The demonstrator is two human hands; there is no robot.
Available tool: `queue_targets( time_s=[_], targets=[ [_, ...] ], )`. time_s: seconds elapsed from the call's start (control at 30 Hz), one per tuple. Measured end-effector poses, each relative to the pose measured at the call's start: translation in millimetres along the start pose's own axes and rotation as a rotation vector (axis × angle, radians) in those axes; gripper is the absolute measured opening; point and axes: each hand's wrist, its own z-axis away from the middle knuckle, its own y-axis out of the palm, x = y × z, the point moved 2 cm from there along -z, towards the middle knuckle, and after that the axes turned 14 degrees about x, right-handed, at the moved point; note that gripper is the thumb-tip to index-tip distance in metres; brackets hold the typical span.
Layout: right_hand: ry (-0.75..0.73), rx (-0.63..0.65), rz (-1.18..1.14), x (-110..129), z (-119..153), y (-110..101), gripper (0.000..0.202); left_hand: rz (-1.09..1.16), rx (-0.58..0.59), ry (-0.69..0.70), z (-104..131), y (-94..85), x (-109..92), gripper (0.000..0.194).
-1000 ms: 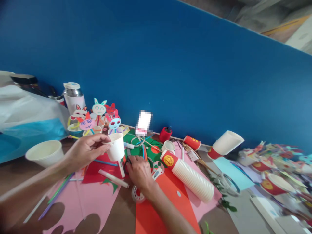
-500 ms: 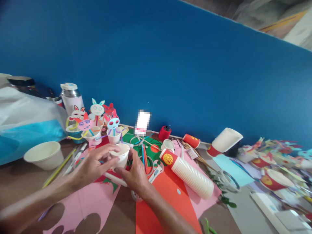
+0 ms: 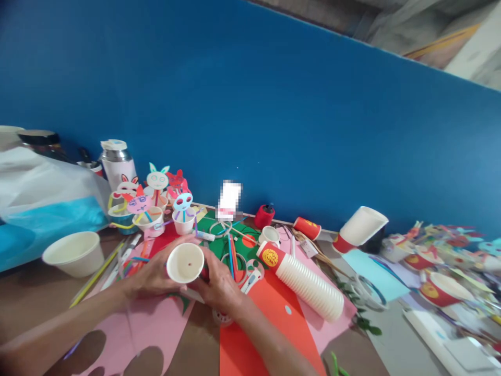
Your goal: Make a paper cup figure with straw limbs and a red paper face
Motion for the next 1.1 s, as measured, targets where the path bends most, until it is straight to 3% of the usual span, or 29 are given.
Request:
queue_targets(
  time_s=[0.13,0.3,0.43,0.53,0.6,0.87,1.1],
  targets=[
    [-0.042,0.031,0.129,-1.9,4.0,-0.8,0.063,-0.154,-0.027,0.146,1.8,3.7,2.7,0.088],
    [-0.073,0.014,0.167,2.1,0.8,-5.6,0.065,-0.164,-0.031,0.19,-0.2,0.8,-2.8,0.082],
    [-0.024,-0.041,0.162,0.6,-1.6,-15.2,0.058,-0.11,-0.102,0.083,-1.3,-8.7,-10.4,0.071],
    [0.047,-0.128,0.182,-3.3,-1.3,-20.3,0.029,-0.143,-0.213,-0.035,3.2,-21.5,-9.9,0.064],
    [0.092,-0.119,0.23,-4.6,-1.3,-19.3,0.015,-0.172,-0.307,-0.092,10.8,-30.5,-5.7,0.063],
    [0.117,0.059,0.38,3.2,-0.5,5.2,0.013,-0.057,-0.532,-0.255,50.1,-49.8,13.0,0.06],
    [0.038,0.11,0.439,14.3,-6.1,25.1,0.021,-0.143,-0.577,-0.206,53.1,-62.9,12.7,0.054]
  ],
)
